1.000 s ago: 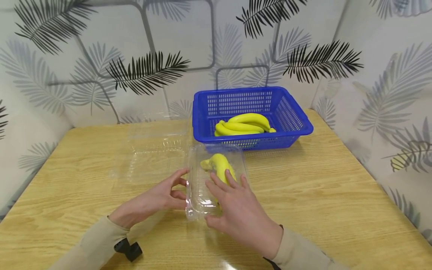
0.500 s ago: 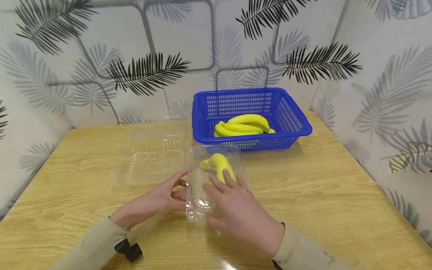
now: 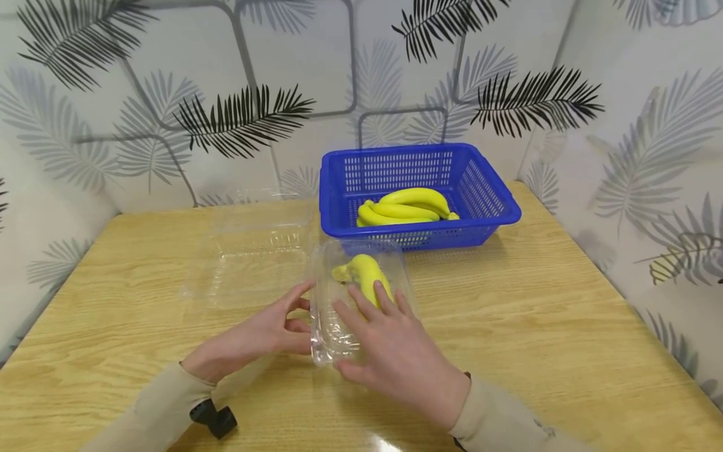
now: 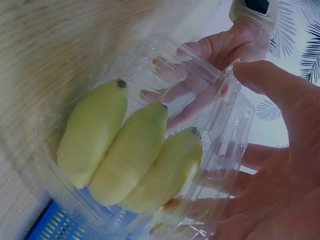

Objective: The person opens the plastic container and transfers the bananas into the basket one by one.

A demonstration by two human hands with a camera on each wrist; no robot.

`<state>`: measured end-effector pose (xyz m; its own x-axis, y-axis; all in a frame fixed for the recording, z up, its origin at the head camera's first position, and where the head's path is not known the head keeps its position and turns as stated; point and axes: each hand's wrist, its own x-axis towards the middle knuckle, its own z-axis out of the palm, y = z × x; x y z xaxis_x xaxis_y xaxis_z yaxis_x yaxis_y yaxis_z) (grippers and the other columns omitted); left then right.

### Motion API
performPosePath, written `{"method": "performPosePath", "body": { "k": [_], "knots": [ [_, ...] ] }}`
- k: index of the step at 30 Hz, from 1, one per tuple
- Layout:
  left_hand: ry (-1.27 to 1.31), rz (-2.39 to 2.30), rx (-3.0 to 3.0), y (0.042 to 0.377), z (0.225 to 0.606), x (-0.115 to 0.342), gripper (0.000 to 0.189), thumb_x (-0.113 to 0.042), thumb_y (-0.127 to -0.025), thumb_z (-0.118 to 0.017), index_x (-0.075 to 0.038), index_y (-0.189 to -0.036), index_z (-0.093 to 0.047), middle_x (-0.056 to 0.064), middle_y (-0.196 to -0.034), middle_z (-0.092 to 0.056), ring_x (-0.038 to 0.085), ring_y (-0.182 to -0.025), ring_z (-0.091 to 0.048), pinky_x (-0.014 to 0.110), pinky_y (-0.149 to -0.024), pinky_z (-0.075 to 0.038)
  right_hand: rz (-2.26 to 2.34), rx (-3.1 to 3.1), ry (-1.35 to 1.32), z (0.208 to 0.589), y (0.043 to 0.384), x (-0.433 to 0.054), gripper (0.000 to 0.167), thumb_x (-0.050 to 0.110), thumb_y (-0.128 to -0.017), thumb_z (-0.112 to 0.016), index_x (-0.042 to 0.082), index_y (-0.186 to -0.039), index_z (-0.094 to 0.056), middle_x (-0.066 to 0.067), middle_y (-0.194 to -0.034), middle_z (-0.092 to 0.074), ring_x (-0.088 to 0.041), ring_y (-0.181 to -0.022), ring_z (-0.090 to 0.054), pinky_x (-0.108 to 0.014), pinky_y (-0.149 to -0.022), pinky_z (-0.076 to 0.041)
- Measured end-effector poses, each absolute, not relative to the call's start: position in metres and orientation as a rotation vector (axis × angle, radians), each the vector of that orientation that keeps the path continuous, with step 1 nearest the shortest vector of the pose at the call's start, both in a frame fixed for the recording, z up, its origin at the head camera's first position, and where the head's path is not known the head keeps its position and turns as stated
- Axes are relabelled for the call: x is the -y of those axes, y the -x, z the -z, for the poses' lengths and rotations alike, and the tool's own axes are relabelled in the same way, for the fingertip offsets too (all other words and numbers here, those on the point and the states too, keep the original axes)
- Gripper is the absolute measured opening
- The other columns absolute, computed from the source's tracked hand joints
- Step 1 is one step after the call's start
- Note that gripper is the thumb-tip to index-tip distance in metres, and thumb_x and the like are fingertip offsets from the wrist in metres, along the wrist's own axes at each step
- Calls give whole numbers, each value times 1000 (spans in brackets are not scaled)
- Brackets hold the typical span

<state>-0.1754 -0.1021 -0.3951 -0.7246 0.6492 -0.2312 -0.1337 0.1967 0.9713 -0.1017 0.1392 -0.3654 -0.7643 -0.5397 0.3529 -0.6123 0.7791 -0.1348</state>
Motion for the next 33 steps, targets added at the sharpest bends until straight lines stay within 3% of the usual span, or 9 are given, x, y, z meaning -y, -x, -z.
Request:
{"method": "performPosePath", "body": {
  "k": [11,19,26,31,32,33],
  "knots": [
    [-472,-1611,-1757,171,389,101,102,-27,-87,-78,-20,-158,-5,21,-136,-35,32,-101,-64,43,-89,-54,-270,2619,-868,366,103,-136,72,29,-83,-74,8,-147,-46,-16,-143,-51,-49,-122,-51,-62,-98,-42],
    [-465,-1549,-1837,172,390,104,102,-19,-86,-78,-25,-158,-7,18,-141,-33,28,-102,-64,41,-92,-51,-436,2635,-863,363,100,-143,66,26,-90,-67,10,-149,-42,-9,-150,-44,-44,-129,-46,-60,-104,-36],
    [-466,-1549,-1828,174,390,105,104,-13,-82,-79,-28,-158,-10,18,-142,-32,28,-103,-64,42,-94,-49,-525,2709,-836,355,96,-153,78,30,-90,-68,15,-156,-29,-6,-156,-34,-36,-138,-36,-53,-108,-35],
    [-472,-1561,-1826,174,391,106,103,-10,-82,-79,-28,-158,-12,21,-139,-33,29,-102,-64,40,-91,-51,-566,2735,-769,345,93,-164,89,30,-88,-72,21,-159,-19,-5,-161,-23,-32,-138,-37,-54,-101,-43],
    [-470,-1561,-1825,174,392,106,103,-10,-82,-79,-29,-158,-13,20,-138,-33,29,-101,-64,40,-90,-51,-580,2736,-753,342,91,-166,90,28,-88,-73,22,-159,-18,-3,-161,-21,-32,-136,-40,-54,-98,-46],
    [-469,-1563,-1825,175,392,106,103,-11,-81,-80,-30,-157,-14,20,-138,-33,29,-101,-64,40,-90,-51,-593,2742,-731,339,90,-169,92,26,-87,-74,24,-159,-17,-2,-162,-18,-29,-125,-53,-49,-90,-52]
  ]
}}
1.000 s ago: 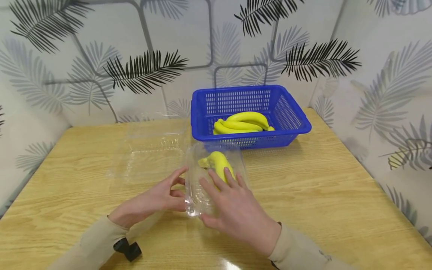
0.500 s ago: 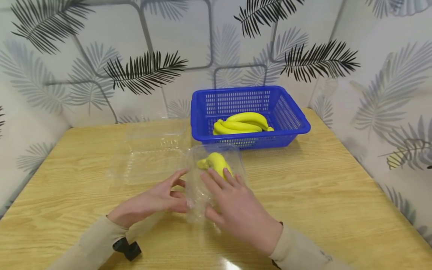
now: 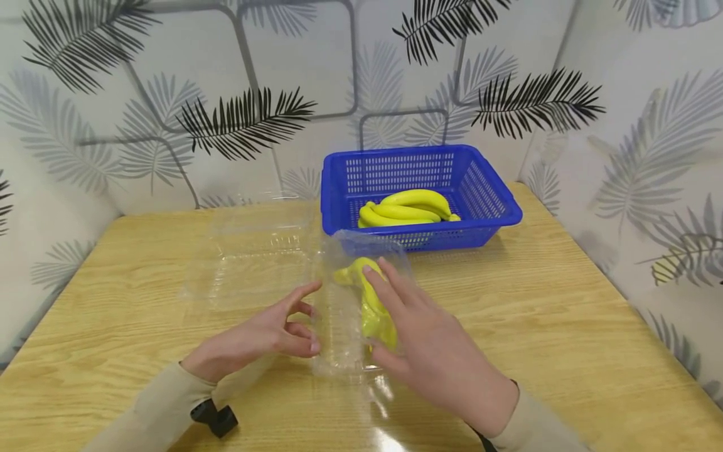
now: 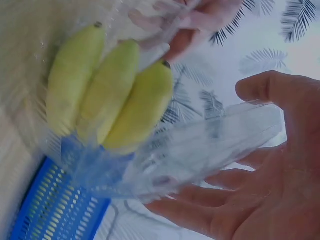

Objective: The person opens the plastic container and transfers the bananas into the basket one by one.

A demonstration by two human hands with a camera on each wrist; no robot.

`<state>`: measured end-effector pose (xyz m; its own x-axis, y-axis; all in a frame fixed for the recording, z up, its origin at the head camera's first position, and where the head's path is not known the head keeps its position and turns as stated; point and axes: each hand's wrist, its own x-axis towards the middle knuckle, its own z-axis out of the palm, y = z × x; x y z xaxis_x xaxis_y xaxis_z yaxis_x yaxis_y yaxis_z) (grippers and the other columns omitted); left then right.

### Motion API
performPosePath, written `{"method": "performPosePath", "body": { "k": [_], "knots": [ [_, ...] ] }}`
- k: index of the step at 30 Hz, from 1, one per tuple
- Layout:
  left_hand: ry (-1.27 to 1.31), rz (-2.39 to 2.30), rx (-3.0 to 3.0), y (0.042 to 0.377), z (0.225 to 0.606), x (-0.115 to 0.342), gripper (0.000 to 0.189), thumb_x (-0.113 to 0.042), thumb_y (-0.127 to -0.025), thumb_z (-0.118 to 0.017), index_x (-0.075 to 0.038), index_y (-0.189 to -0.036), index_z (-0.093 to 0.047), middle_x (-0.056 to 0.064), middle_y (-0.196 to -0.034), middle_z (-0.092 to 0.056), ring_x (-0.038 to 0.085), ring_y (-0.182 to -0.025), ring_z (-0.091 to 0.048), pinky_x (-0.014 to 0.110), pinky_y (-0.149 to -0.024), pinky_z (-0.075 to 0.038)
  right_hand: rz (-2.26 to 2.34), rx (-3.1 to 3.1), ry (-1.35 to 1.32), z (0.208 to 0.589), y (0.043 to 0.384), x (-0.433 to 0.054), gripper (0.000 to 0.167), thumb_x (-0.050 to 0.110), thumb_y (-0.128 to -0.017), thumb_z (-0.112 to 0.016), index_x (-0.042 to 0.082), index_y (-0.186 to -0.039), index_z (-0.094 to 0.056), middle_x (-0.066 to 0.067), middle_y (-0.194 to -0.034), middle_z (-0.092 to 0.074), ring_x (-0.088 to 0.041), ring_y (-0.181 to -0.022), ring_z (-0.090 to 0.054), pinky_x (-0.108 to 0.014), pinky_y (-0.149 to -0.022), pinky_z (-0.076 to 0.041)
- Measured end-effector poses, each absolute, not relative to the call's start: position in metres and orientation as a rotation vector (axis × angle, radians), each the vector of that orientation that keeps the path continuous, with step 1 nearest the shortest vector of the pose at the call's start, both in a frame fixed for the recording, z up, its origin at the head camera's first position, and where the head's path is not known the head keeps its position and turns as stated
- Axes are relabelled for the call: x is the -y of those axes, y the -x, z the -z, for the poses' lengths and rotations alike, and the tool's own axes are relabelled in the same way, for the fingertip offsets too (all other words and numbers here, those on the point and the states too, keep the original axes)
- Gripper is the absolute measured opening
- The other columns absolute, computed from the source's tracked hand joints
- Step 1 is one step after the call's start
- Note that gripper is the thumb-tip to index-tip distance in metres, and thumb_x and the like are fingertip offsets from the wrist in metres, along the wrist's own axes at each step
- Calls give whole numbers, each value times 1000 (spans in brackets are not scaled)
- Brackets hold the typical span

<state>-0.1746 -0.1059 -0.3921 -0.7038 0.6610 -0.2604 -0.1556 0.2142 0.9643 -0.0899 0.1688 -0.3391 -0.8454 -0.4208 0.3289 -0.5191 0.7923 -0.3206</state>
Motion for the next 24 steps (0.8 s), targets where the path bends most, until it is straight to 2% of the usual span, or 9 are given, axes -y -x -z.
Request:
{"method": "performPosePath", "body": {
  "k": [1,3,5,6,10,14,20,22,24],
  "knots": [
    [-469,-1562,-1824,174,392,106,103,-11,-81,-80,-31,-157,-14,20,-137,-33,29,-101,-65,40,-90,-51,-609,2745,-709,336,88,-172,93,24,-86,-74,25,-159,-16,0,-162,-17,-24,-109,-62,-43,-80,-56],
    [-469,-1558,-1825,174,393,106,103,-13,-81,-81,-32,-157,-14,20,-138,-34,29,-101,-65,40,-91,-50,-617,2730,-679,330,84,-177,95,19,-84,-75,27,-159,-16,1,-162,-18,-13,-77,-63,-32,-63,-55],
    [-465,-1553,-1828,174,393,106,103,-13,-80,-81,-32,-157,-14,19,-138,-34,29,-100,-65,39,-91,-50,-612,2719,-642,325,81,-182,96,17,-82,-75,28,-158,-17,0,-159,-27,-3,-51,-43,-24,-46,-43],
    [-467,-1550,-1829,174,392,106,104,-13,-81,-81,-31,-157,-14,19,-138,-34,29,-100,-65,39,-91,-50,-608,2707,-624,323,80,-184,96,16,-81,-74,29,-158,-18,0,-156,-34,-1,-45,-31,-22,-41,-36],
    [-471,-1549,-1827,173,391,105,105,-10,-80,-80,-28,-158,-12,20,-138,-34,29,-98,-66,39,-91,-50,-584,2640,-592,320,77,-191,92,17,-80,-73,28,-157,-25,-1,-143,-51,-3,-51,-44,-23,-42,-39],
    [-471,-1544,-1830,174,391,105,106,-9,-80,-80,-28,-158,-11,19,-138,-35,29,-98,-66,39,-91,-50,-617,2600,-575,316,76,-196,88,22,-80,-77,27,-155,-30,-4,-143,-51,-19,-81,-66,-29,-53,-51],
    [-468,-1517,-1850,173,391,106,104,-15,-80,-82,-29,-157,-14,17,-139,-36,28,-99,-66,39,-93,-48,-759,2634,-509,302,70,-208,84,25,-84,-79,27,-153,-30,-7,-148,-42,-34,-105,-64,-48,-73,-58],
    [-466,-1518,-1849,173,391,106,104,-15,-80,-82,-29,-157,-14,17,-139,-36,28,-99,-66,39,-93,-48,-750,2624,-521,297,70,-214,83,22,-84,-79,25,-152,-32,-6,-149,-41,-33,-109,-62,-47,-75,-57],
    [-463,-1524,-1842,173,391,105,105,-13,-80,-82,-29,-158,-13,18,-139,-35,29,-98,-66,39,-91,-49,-722,2607,-532,293,71,-221,84,17,-83,-79,23,-153,-33,-5,-149,-40,-30,-112,-59,-36,-78,-57]
  ]
}}
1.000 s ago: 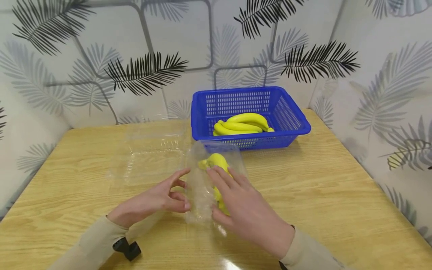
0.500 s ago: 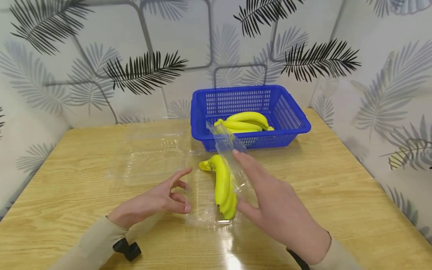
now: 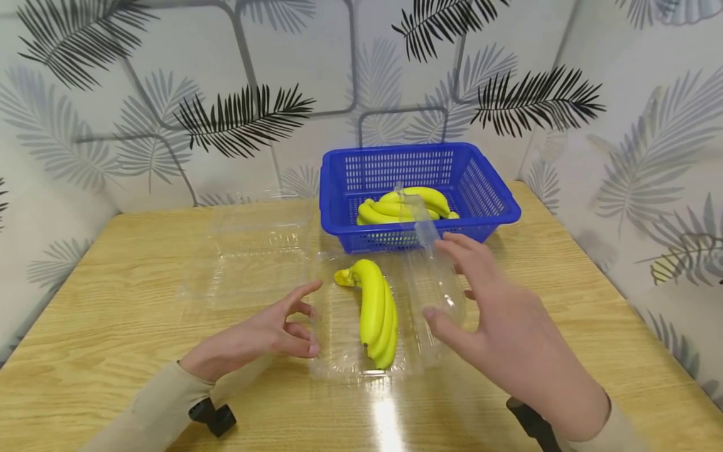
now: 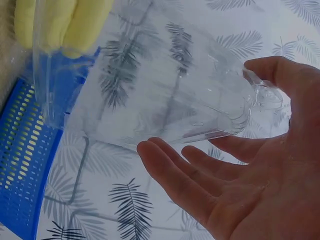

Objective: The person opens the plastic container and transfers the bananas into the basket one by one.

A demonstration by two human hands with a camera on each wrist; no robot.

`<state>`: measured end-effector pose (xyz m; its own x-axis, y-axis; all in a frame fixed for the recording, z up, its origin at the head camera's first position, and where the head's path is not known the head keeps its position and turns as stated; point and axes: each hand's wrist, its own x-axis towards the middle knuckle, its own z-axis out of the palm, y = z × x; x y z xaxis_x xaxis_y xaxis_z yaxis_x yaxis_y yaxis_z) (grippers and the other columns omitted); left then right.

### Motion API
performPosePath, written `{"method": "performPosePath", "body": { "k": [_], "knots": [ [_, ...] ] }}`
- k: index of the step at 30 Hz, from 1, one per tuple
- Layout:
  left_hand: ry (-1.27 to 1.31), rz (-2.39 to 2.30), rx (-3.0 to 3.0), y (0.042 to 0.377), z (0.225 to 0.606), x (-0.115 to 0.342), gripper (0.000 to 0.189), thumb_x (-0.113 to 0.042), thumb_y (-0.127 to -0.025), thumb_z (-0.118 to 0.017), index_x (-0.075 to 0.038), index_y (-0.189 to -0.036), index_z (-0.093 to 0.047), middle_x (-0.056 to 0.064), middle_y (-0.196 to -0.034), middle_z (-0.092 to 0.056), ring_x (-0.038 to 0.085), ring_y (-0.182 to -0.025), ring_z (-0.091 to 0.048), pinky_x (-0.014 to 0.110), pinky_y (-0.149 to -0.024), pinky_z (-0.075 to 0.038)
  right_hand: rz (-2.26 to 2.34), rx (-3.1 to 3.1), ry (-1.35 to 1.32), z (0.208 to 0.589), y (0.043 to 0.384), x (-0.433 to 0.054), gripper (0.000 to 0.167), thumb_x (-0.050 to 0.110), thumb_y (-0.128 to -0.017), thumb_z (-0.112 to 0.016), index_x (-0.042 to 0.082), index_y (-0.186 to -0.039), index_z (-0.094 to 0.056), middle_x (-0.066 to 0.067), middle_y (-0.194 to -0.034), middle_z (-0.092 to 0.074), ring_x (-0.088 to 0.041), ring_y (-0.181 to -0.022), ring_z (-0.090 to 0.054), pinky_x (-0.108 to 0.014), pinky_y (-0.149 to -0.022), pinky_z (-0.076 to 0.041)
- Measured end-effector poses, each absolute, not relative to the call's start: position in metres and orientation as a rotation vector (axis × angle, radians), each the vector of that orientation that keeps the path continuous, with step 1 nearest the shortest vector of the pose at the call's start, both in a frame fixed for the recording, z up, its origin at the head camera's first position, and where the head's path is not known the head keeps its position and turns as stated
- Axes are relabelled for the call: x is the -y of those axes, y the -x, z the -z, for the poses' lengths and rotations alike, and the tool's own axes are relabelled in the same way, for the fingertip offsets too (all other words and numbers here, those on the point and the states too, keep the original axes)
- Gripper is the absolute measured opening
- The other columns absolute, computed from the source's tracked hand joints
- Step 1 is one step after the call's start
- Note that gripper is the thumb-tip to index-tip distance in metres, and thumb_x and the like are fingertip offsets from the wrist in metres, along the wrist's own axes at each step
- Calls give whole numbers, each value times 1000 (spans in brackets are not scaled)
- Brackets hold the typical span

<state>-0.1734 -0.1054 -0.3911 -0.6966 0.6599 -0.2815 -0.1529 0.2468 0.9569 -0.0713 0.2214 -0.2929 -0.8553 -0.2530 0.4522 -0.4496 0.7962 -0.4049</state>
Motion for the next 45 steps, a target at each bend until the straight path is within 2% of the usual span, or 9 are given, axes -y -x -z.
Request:
{"method": "performPosePath", "body": {
  "k": [3,6,8,11,15,20,25,39,45],
  "knots": [
    [-464,-1536,-1830,174,392,103,107,-10,-80,-81,-28,-158,-11,18,-139,-35,29,-98,-66,39,-89,-51,-686,2596,-522,289,73,-235,88,7,-82,-78,24,-154,-32,-3,-151,-39,-26,-115,-55,-16,-82,-49],
    [-461,-1537,-1825,174,392,102,107,-9,-80,-81,-30,-158,-11,18,-139,-35,29,-98,-66,38,-87,-51,-737,2657,-470,286,76,-252,83,4,-85,-74,27,-154,-33,-2,-152,-39,-26,-118,-52,-3,-83,-38],
    [-463,-1539,-1820,173,393,101,107,-9,-80,-81,-30,-158,-11,18,-139,-35,29,-98,-66,39,-86,-51,-755,2721,-401,285,79,-263,76,6,-89,-71,30,-152,-37,-1,-150,-42,-25,-115,-55,-6,-80,-42],
    [-462,-1544,-1814,173,393,102,107,-9,-80,-81,-31,-158,-11,18,-139,-35,29,-99,-65,39,-87,-51,-723,2795,-298,287,85,-282,59,12,-92,-69,27,-145,-48,-4,-139,-54,-29,-108,-61,-26,-76,-55],
    [-465,-1547,-1812,174,393,103,106,-8,-81,-80,-31,-158,-11,19,-141,-34,29,-99,-65,39,-88,-51,-597,2858,-208,292,97,-304,39,14,-91,-68,14,-130,-62,-15,-117,-67,-34,-88,-68,-42,-61,-55],
    [-459,-1548,-1814,173,391,106,107,-10,-79,-81,-32,-157,-12,19,-140,-34,29,-98,-65,38,-88,-51,-525,3025,-208,308,117,-323,34,8,-87,-66,2,-120,-64,-17,-102,-69,-25,-76,-66,-32,-55,-45],
    [-451,-1555,-1816,173,390,106,106,-12,-78,-83,-34,-157,-14,18,-140,-34,30,-97,-65,39,-89,-51,-548,3161,-263,329,132,-337,37,5,-85,-67,-3,-121,-61,-20,-112,-66,-25,-84,-66,-32,-58,-47],
    [-440,-1595,-1844,174,395,101,103,-14,-83,-79,-39,-156,-11,16,-143,-33,28,-99,-65,42,-93,-48,-696,3224,-331,371,157,-342,48,-2,-78,-66,-8,-125,-54,-25,-112,-64,-29,-87,-66,-37,-65,-53],
    [-426,-1688,-1806,176,399,99,93,-4,-89,-71,-27,-158,-14,22,-141,-31,30,-96,-65,40,-91,-53,-679,3202,-366,379,166,-340,48,-5,-81,-64,-9,-128,-53,-29,-116,-62,-29,-87,-66,-38,-66,-53]
  ]
}}
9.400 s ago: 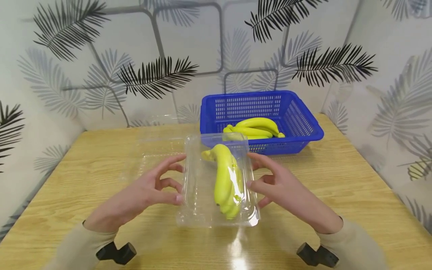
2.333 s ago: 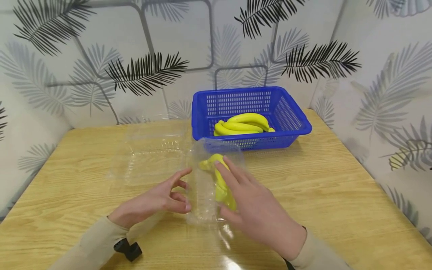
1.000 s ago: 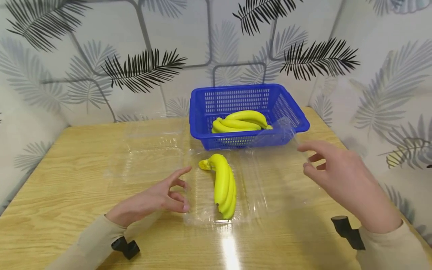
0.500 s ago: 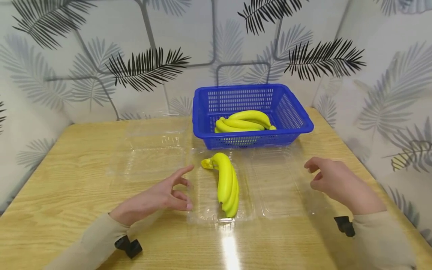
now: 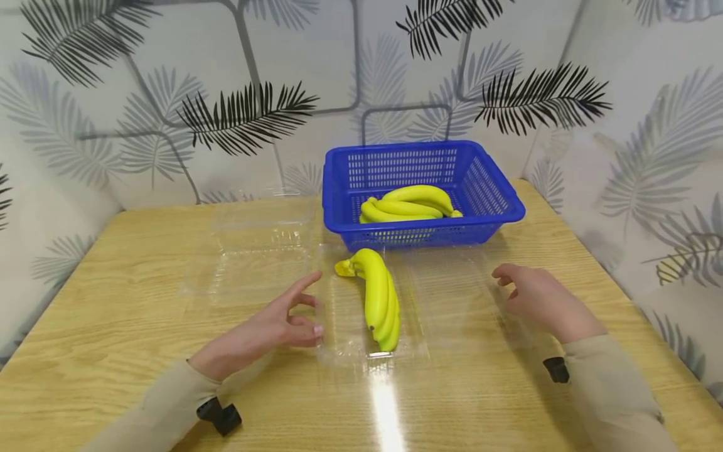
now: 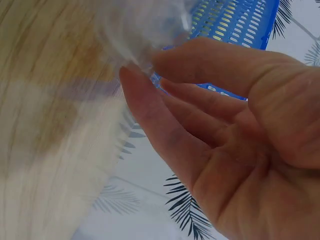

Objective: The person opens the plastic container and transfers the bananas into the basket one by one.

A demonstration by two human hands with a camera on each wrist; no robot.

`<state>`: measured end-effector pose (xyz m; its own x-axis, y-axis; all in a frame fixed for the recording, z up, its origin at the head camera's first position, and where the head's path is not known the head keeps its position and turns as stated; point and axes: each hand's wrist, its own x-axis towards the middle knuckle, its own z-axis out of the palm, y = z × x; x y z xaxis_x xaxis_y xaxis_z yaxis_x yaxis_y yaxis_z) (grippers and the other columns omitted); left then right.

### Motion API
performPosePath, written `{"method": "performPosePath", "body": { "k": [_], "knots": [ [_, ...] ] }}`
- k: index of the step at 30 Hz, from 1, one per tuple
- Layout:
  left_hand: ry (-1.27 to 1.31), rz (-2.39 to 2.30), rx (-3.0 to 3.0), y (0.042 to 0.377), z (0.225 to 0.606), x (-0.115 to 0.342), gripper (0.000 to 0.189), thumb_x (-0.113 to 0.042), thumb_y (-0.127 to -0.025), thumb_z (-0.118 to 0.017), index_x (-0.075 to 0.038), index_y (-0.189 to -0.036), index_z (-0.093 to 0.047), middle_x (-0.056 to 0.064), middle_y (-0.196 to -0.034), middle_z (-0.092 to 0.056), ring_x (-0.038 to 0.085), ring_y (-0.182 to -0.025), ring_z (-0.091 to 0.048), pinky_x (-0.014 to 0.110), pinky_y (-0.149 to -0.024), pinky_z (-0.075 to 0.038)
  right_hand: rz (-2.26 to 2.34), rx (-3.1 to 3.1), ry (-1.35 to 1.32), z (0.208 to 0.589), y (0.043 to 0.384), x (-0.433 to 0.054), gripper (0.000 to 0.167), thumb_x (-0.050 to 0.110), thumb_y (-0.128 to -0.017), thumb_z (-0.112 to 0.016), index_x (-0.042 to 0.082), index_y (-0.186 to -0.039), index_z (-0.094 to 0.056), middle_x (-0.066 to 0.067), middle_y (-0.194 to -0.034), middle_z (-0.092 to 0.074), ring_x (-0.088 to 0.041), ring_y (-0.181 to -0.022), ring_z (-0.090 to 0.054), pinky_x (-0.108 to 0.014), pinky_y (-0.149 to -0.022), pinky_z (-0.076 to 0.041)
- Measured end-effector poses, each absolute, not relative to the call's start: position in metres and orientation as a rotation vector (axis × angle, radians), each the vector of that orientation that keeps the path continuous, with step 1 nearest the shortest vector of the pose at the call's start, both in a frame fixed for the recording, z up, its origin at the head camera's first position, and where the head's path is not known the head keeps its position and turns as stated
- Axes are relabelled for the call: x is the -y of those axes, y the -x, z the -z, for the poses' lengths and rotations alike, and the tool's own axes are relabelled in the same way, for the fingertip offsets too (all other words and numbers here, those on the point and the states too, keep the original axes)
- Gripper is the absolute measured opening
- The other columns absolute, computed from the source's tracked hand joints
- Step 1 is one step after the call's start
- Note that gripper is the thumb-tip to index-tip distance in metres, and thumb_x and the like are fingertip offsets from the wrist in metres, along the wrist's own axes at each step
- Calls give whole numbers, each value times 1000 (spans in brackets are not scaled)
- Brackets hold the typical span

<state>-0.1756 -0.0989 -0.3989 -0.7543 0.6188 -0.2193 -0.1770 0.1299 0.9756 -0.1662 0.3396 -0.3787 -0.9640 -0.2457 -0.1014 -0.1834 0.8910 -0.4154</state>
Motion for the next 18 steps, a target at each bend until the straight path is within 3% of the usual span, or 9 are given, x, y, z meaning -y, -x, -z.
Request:
{"method": "performPosePath", "body": {
  "k": [5,11,18],
  "knots": [
    [-438,-1708,-1798,176,399,98,79,-2,-91,-68,-18,-156,-27,25,-137,-32,33,-96,-66,40,-90,-54,570,-2921,348,376,167,-335,48,-2,-86,-63,-9,-132,-50,-31,-119,-60,-35,-92,-66,-44,-71,-54],
    [-413,-1713,-1802,173,399,99,85,-5,-88,-72,-21,-157,-23,23,-138,-34,31,-93,-68,39,-90,-53,572,-2985,336,362,163,-314,55,24,-98,-61,-5,-142,-44,-31,-132,-53,-48,-114,-55,-60,-88,-47],
    [-407,-1730,-1792,174,397,100,86,-5,-88,-72,-21,-157,-23,23,-137,-33,32,-95,-67,39,-90,-53,752,-2960,476,333,161,-264,58,39,-101,-56,4,-146,-43,-19,-141,-49,-42,-121,-51,-57,-93,-47]
  ]
}}
